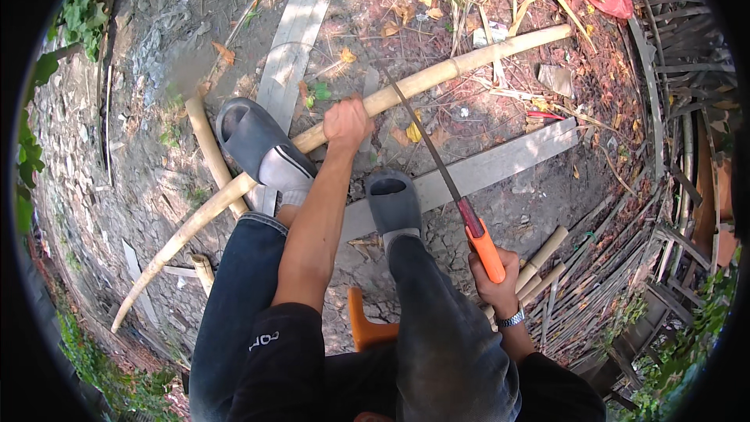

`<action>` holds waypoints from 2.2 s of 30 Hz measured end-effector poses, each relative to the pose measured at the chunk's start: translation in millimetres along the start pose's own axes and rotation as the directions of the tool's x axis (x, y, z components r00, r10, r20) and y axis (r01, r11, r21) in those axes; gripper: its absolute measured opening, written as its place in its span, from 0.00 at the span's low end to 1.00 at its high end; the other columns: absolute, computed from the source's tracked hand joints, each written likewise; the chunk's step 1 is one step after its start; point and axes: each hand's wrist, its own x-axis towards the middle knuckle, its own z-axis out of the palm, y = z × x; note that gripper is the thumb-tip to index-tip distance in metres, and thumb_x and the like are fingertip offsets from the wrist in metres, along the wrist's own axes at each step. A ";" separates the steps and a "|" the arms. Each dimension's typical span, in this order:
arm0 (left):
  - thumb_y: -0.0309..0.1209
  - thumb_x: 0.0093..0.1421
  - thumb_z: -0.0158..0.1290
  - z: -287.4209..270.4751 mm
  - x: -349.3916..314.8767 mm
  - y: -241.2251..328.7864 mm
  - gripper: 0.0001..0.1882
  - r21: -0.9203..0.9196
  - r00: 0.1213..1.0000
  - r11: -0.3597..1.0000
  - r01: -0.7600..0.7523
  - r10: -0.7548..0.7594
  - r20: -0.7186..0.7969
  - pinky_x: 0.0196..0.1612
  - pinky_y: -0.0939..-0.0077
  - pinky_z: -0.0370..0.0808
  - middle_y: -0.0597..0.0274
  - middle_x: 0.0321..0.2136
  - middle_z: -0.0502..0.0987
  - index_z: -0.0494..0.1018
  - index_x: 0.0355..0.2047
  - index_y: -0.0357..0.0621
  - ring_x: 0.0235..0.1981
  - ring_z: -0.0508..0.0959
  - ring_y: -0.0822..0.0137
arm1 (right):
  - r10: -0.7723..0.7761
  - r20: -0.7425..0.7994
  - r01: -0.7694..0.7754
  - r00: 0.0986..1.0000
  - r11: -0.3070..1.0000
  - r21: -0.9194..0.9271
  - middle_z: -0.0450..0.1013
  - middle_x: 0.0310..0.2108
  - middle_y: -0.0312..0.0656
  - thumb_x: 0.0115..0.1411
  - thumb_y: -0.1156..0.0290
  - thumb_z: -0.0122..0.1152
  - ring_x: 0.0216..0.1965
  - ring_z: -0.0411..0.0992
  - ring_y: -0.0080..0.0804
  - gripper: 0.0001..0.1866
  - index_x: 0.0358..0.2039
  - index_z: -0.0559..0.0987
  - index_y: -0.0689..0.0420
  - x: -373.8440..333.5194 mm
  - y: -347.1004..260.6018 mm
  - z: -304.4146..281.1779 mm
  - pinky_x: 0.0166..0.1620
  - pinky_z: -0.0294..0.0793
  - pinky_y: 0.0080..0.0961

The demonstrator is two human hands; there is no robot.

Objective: The person sits on a small stool outdoors and uses a hand saw to cut a long bamboo pole. They hold the bamboo steady with their left hand and saw through it with their right hand, creating a cut section.

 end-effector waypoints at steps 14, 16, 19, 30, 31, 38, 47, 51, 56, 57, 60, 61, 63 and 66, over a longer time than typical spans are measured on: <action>0.36 0.57 0.57 -2.5 8.9 13.8 0.14 -0.040 0.993 0.997 0.060 -0.056 0.101 0.47 0.56 0.83 0.45 0.38 0.86 0.81 0.42 0.46 0.42 0.86 0.47 | -0.259 -0.008 0.255 0.966 0.957 -0.141 0.75 0.17 0.41 0.54 0.73 0.65 0.20 0.74 0.23 0.05 0.28 0.83 0.62 119.3 10.7 58.8 0.28 0.73 0.26; 0.37 0.57 0.58 -3.5 14.1 7.8 0.14 -0.009 0.995 1.000 0.022 -0.021 0.095 0.46 0.55 0.83 0.45 0.38 0.86 0.81 0.42 0.46 0.41 0.86 0.47 | -0.299 0.000 0.297 0.954 0.947 -0.121 0.74 0.17 0.41 0.54 0.73 0.65 0.20 0.73 0.23 0.06 0.28 0.83 0.62 134.1 10.5 72.0 0.28 0.73 0.27; 0.37 0.57 0.58 -1.4 0.5 -6.2 0.14 0.011 0.992 0.999 0.036 -0.037 0.119 0.45 0.55 0.84 0.45 0.38 0.86 0.81 0.41 0.45 0.40 0.87 0.47 | -0.202 0.039 0.203 0.979 0.978 -0.038 0.75 0.18 0.39 0.55 0.74 0.65 0.21 0.73 0.21 0.05 0.29 0.83 0.63 111.0 3.2 57.5 0.28 0.72 0.25; 0.36 0.57 0.60 -19.0 13.3 0.9 0.14 0.056 0.993 0.998 0.039 -0.045 0.112 0.44 0.54 0.84 0.45 0.36 0.86 0.80 0.40 0.42 0.39 0.87 0.47 | 0.075 -0.089 -0.036 0.993 0.927 0.374 0.76 0.22 0.33 0.61 0.80 0.60 0.24 0.72 0.16 0.07 0.35 0.84 0.68 24.1 100.9 -7.6 0.31 0.73 0.19; 0.36 0.57 0.59 -16.7 11.6 3.0 0.14 0.049 0.994 0.997 0.053 -0.057 0.096 0.44 0.54 0.84 0.44 0.36 0.86 0.80 0.40 0.42 0.40 0.87 0.47 | 0.055 -0.049 -0.024 0.997 0.874 0.485 0.75 0.20 0.32 0.62 0.78 0.60 0.23 0.72 0.18 0.07 0.29 0.83 0.67 57.2 97.5 -5.4 0.29 0.73 0.20; 0.36 0.58 0.57 -5.7 13.4 8.0 0.14 0.070 0.993 0.996 0.047 -0.055 0.105 0.45 0.53 0.84 0.43 0.37 0.86 0.81 0.40 0.42 0.40 0.87 0.46 | -0.391 -0.062 0.388 0.918 0.920 -0.050 0.74 0.17 0.48 0.53 0.70 0.66 0.20 0.77 0.35 0.09 0.34 0.86 0.61 194.7 -22.5 112.8 0.30 0.75 0.32; 0.36 0.56 0.55 -6.1 10.1 0.0 0.14 0.064 0.995 0.997 0.053 -0.058 0.081 0.44 0.56 0.84 0.42 0.35 0.85 0.83 0.36 0.40 0.39 0.87 0.46 | -0.279 -0.032 0.280 0.960 0.959 0.044 0.75 0.17 0.39 0.54 0.75 0.65 0.19 0.75 0.23 0.04 0.27 0.83 0.62 87.8 53.2 52.9 0.27 0.74 0.25; 0.36 0.57 0.55 -3.2 12.5 3.0 0.14 0.014 0.994 0.999 0.052 -0.053 0.094 0.45 0.53 0.83 0.42 0.36 0.85 0.82 0.36 0.41 0.40 0.87 0.45 | -0.224 -0.045 0.225 0.974 0.974 0.026 0.76 0.17 0.40 0.54 0.76 0.65 0.18 0.75 0.24 0.03 0.25 0.83 0.62 65.8 75.1 41.6 0.27 0.73 0.25; 0.37 0.55 0.58 -11.7 12.1 2.6 0.15 0.029 0.991 0.998 0.049 -0.053 0.122 0.46 0.52 0.83 0.43 0.38 0.85 0.82 0.39 0.43 0.41 0.86 0.45 | -0.381 -0.018 0.379 0.925 0.924 -0.051 0.75 0.16 0.41 0.53 0.75 0.65 0.18 0.76 0.27 0.03 0.26 0.83 0.61 69.2 68.0 48.9 0.27 0.74 0.27; 0.37 0.55 0.59 -15.1 13.6 4.6 0.15 0.033 0.990 0.998 0.048 -0.052 0.130 0.47 0.53 0.83 0.44 0.38 0.85 0.82 0.40 0.43 0.41 0.86 0.45 | -0.357 -0.025 0.356 0.934 0.934 -0.035 0.74 0.16 0.42 0.53 0.75 0.65 0.18 0.76 0.27 0.03 0.26 0.83 0.61 91.5 68.0 54.2 0.28 0.74 0.27; 0.36 0.55 0.59 -17.3 10.6 13.5 0.16 0.037 0.987 0.998 0.056 -0.061 0.148 0.48 0.54 0.83 0.45 0.38 0.86 0.82 0.42 0.42 0.42 0.86 0.46 | -0.387 -0.111 0.394 0.915 0.918 0.048 0.74 0.17 0.44 0.54 0.74 0.66 0.19 0.75 0.28 0.05 0.26 0.82 0.63 166.7 25.7 91.7 0.28 0.73 0.28; 0.36 0.55 0.59 -18.3 11.8 10.9 0.16 0.044 0.986 0.998 0.047 -0.053 0.159 0.48 0.54 0.83 0.45 0.39 0.86 0.82 0.42 0.42 0.43 0.86 0.47 | -0.376 -0.093 0.381 0.922 0.924 0.042 0.74 0.17 0.44 0.54 0.74 0.66 0.20 0.75 0.28 0.05 0.26 0.82 0.63 175.0 20.6 95.0 0.27 0.73 0.28; 0.35 0.56 0.59 -18.6 16.3 8.7 0.16 0.052 0.982 0.998 0.023 -0.033 0.184 0.49 0.55 0.83 0.44 0.40 0.86 0.82 0.42 0.41 0.44 0.86 0.47 | -0.350 -0.061 0.352 0.935 0.936 0.022 0.74 0.17 0.44 0.53 0.74 0.67 0.20 0.74 0.27 0.06 0.27 0.82 0.63 182.9 15.3 98.6 0.27 0.72 0.28; 0.35 0.56 0.58 -18.9 14.5 5.7 0.15 0.046 0.981 0.997 0.066 -0.073 0.180 0.49 0.56 0.83 0.43 0.40 0.85 0.82 0.41 0.41 0.44 0.86 0.47 | -0.317 -0.038 0.319 0.948 0.946 0.051 0.73 0.16 0.41 0.54 0.75 0.65 0.19 0.73 0.24 0.04 0.27 0.82 0.62 124.8 75.1 69.7 0.26 0.71 0.27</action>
